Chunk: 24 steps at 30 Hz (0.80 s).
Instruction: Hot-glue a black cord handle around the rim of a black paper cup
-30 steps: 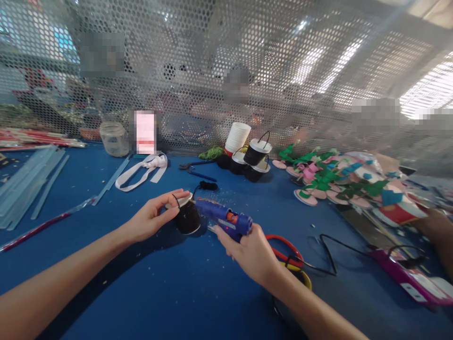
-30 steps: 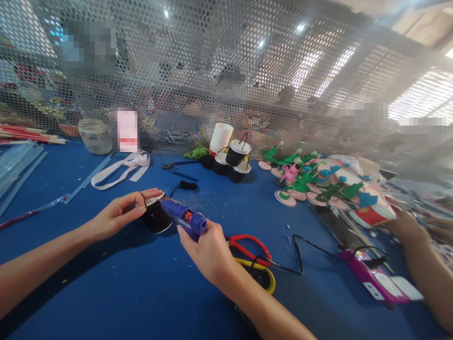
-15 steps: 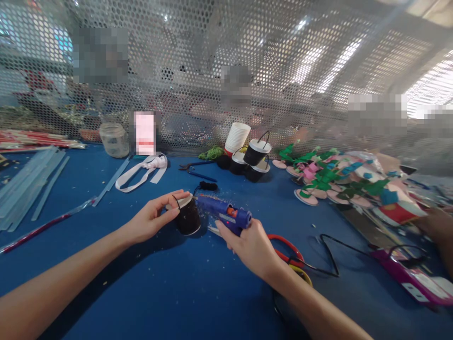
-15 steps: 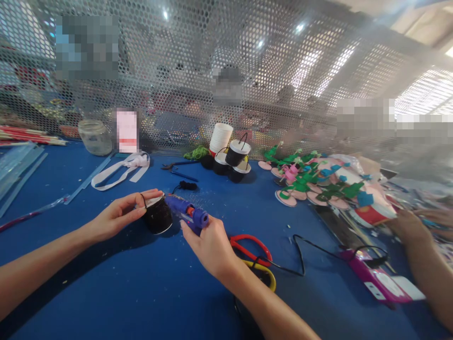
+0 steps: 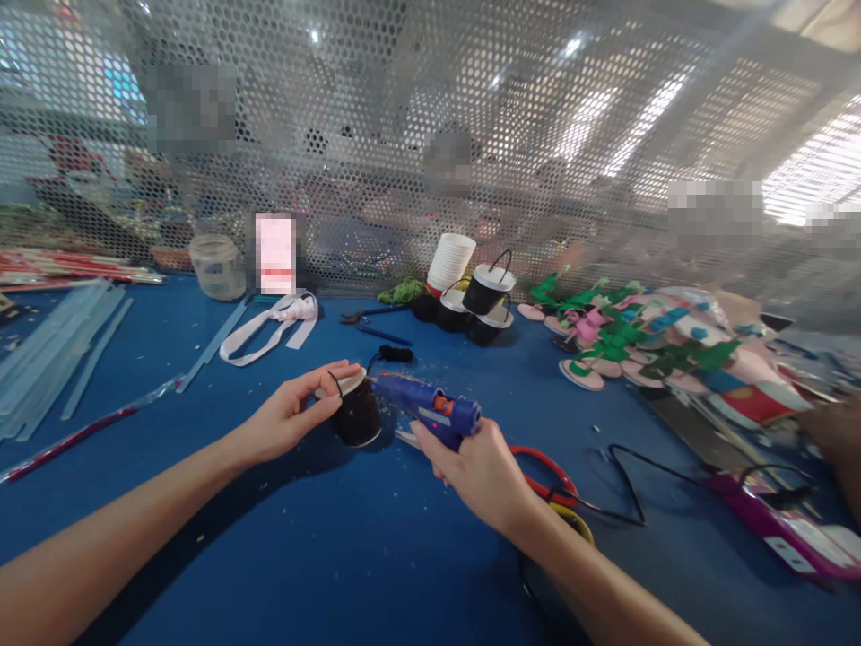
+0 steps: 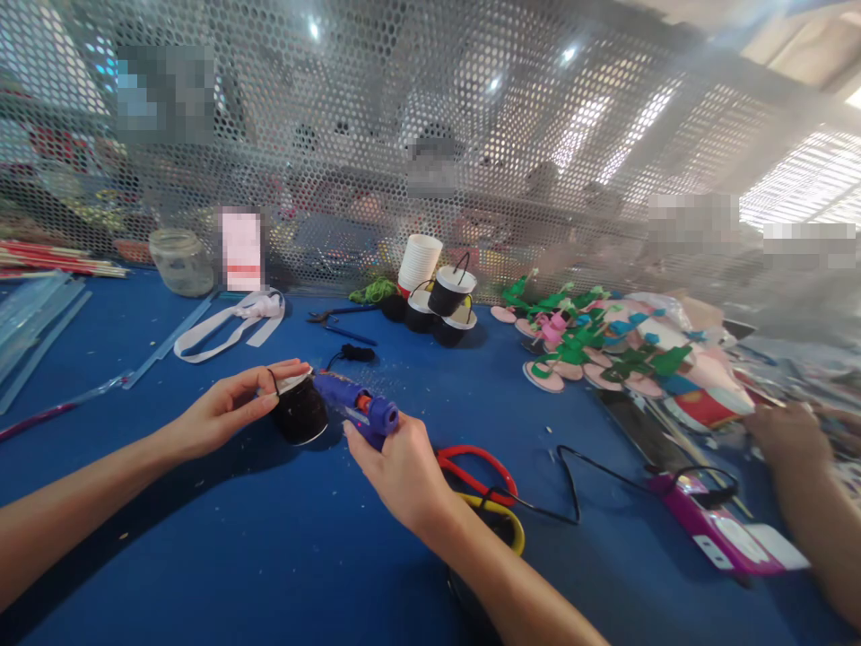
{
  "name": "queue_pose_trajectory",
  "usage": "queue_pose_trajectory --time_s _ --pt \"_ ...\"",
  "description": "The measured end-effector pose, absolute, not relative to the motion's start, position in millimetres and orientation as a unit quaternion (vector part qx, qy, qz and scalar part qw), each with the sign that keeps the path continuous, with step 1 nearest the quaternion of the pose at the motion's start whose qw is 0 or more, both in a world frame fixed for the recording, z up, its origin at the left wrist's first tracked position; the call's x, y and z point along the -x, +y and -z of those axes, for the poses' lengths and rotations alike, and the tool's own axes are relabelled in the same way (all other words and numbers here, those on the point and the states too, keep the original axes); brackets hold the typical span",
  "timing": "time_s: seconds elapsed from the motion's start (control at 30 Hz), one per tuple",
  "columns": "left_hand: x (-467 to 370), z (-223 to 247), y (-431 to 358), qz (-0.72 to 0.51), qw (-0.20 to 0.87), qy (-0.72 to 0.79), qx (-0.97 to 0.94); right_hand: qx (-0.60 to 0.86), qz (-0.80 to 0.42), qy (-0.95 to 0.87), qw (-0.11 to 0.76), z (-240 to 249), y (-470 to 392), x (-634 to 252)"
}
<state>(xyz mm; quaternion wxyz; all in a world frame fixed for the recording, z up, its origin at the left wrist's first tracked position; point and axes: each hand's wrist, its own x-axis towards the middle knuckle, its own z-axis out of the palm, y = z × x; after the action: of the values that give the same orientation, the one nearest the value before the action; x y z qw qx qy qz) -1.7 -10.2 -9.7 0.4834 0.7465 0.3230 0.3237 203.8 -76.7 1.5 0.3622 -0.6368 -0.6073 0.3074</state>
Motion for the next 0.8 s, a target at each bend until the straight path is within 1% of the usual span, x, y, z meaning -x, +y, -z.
queue_pose_trajectory --time_s 0.5,0.8 --pt "3 13 -10 -0.321 0.477 0.336 -0.746 0.579 -0.258 -0.660 0.403 7 -86 -199" --pt "3 15 -9 -0.322 0.478 0.321 -0.751 0.578 -0.275 -0.652 0.406 10 -88 -195"
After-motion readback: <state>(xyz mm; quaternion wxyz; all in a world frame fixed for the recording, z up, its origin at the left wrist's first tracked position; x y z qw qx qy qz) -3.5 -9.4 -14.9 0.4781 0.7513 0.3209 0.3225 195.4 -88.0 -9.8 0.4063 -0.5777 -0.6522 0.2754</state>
